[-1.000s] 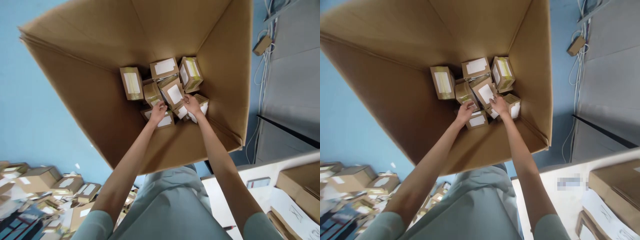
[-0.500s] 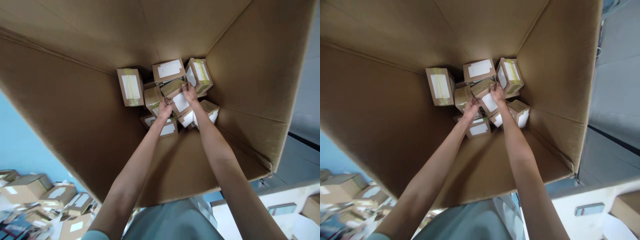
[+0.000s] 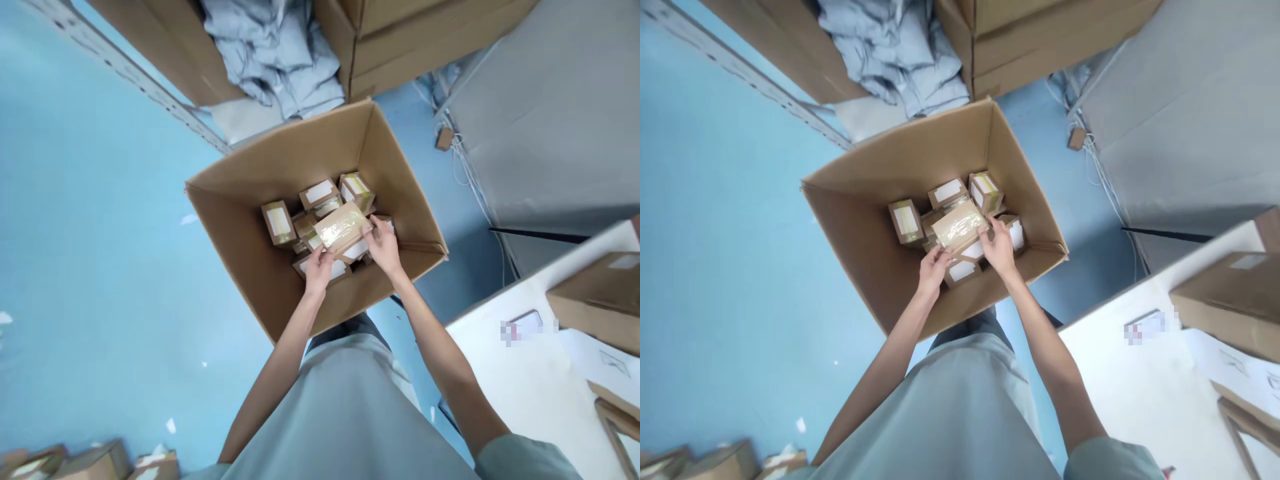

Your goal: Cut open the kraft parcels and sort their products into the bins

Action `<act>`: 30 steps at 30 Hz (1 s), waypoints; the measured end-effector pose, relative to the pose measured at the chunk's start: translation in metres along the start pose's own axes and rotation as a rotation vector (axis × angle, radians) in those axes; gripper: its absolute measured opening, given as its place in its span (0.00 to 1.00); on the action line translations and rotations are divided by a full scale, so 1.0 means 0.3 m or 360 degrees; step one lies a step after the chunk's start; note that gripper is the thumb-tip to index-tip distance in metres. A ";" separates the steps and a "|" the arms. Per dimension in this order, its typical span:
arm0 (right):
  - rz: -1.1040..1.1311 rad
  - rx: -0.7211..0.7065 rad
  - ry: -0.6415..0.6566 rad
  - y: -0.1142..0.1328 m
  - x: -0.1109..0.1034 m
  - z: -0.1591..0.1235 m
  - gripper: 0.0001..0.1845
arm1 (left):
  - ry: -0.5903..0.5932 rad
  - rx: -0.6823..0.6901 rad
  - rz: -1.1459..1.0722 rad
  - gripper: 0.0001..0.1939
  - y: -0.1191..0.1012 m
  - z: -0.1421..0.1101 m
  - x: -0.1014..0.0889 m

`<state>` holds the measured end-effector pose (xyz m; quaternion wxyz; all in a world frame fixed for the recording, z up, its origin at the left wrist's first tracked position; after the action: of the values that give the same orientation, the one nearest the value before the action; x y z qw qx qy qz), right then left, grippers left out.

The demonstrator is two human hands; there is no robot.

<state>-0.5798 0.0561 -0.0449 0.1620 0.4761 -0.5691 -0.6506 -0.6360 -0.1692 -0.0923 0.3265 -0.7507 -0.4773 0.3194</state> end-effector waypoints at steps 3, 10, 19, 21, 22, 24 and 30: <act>0.0098 -0.0032 -0.0233 0.145 -0.191 -0.171 0.35 | -0.0010 0.0255 0.0319 0.20 -0.138 -0.159 -0.008; 0.0175 0.0092 -0.0912 0.296 -0.717 -0.674 0.32 | 0.0399 0.1098 0.0745 0.19 -0.484 -0.628 0.276; 0.0392 0.0487 -0.1698 -0.017 -1.290 -1.450 0.35 | 0.1364 0.1935 0.1016 0.24 -0.492 -1.350 0.982; 0.0415 0.0602 -0.1735 -0.140 -1.325 -1.605 0.37 | 0.1570 0.2071 0.1057 0.24 -0.393 -1.491 1.130; 0.0452 0.0668 -0.1743 -0.204 -1.325 -1.675 0.38 | 0.1667 0.2131 0.1093 0.25 -0.333 -1.555 1.197; 0.0576 0.0798 -0.1733 -0.325 -1.297 -1.794 0.40 | 0.1834 0.2242 0.1218 0.26 -0.196 -1.663 1.311; 0.0799 0.1216 -0.1545 -0.553 -1.159 -2.019 0.32 | 0.2135 0.2521 0.1779 0.31 0.231 -1.829 1.439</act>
<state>0.1338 0.0126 0.0192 -0.1461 0.0062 -0.8615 -0.4863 -0.0198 0.1055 0.0999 0.7019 -0.4613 0.5166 0.1667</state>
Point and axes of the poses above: each hand's wrist, its own z-axis towards the middle knuckle, its own x-axis out of the palm, y = z × x, the point moved 7 cm from there along z, towards the middle knuckle, and after that the axes turned 8 degrees about z, right-handed, at the moved point
